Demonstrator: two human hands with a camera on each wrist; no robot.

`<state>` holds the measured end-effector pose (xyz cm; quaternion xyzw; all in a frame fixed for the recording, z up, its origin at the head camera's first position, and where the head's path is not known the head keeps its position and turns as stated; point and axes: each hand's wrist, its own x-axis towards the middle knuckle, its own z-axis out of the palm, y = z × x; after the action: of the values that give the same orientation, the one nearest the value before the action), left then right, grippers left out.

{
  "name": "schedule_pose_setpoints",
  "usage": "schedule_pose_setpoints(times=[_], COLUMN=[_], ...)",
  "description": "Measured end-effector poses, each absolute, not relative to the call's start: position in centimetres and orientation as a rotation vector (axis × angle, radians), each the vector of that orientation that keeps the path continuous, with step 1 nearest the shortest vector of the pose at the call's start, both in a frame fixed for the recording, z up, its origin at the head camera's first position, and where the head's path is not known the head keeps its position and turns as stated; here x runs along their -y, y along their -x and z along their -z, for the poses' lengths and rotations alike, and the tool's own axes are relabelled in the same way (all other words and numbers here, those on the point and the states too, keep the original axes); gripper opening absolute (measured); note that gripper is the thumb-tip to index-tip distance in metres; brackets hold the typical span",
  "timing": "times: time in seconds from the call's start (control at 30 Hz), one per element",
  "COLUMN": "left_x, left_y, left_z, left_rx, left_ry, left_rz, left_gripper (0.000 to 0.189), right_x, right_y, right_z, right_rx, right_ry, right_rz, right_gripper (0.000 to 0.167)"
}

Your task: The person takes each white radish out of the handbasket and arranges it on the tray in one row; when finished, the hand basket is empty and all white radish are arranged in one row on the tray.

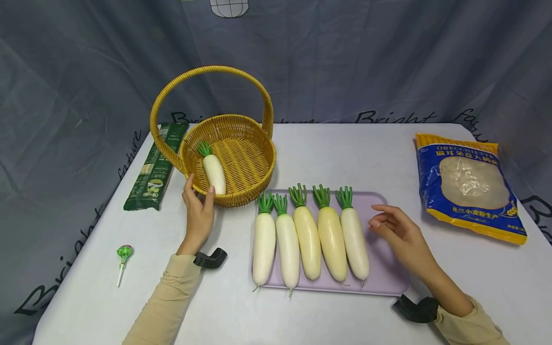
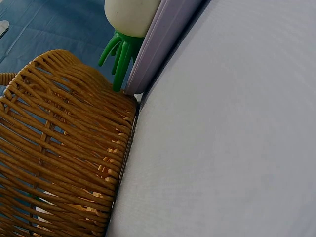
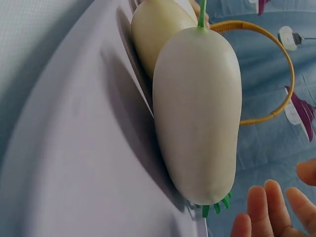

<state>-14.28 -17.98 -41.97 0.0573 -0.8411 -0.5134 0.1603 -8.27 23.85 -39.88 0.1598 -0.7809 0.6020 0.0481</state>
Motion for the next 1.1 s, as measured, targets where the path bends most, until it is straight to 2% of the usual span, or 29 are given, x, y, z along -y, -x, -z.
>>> schedule_pose_setpoints(times=[0.17, 0.47, 0.67, 1.1], left_x=[17.9, 18.0, 18.0, 18.0], left_y=[14.4, 14.3, 14.3, 14.4], left_z=[42.0, 42.1, 42.1, 42.1], left_rx=[2.402, 2.39, 2.399, 2.41], left_ry=[-0.167, -0.152, -0.161, -0.173], left_rz=[1.462, 1.489, 1.482, 1.467], left_gripper=[0.064, 0.063, 0.065, 0.065], right_x=[-24.1, -24.3, -23.8, -18.3], right_y=[8.4, 8.8, 9.8, 13.1], right_z=[39.9, 38.8, 37.9, 35.2], right_rx=[2.269, 2.34, 2.277, 2.121], right_ry=[-0.487, -0.422, -0.363, -0.22], right_rz=[-2.007, -2.05, -2.295, -2.801], right_gripper=[0.033, 0.028, 0.024, 0.015])
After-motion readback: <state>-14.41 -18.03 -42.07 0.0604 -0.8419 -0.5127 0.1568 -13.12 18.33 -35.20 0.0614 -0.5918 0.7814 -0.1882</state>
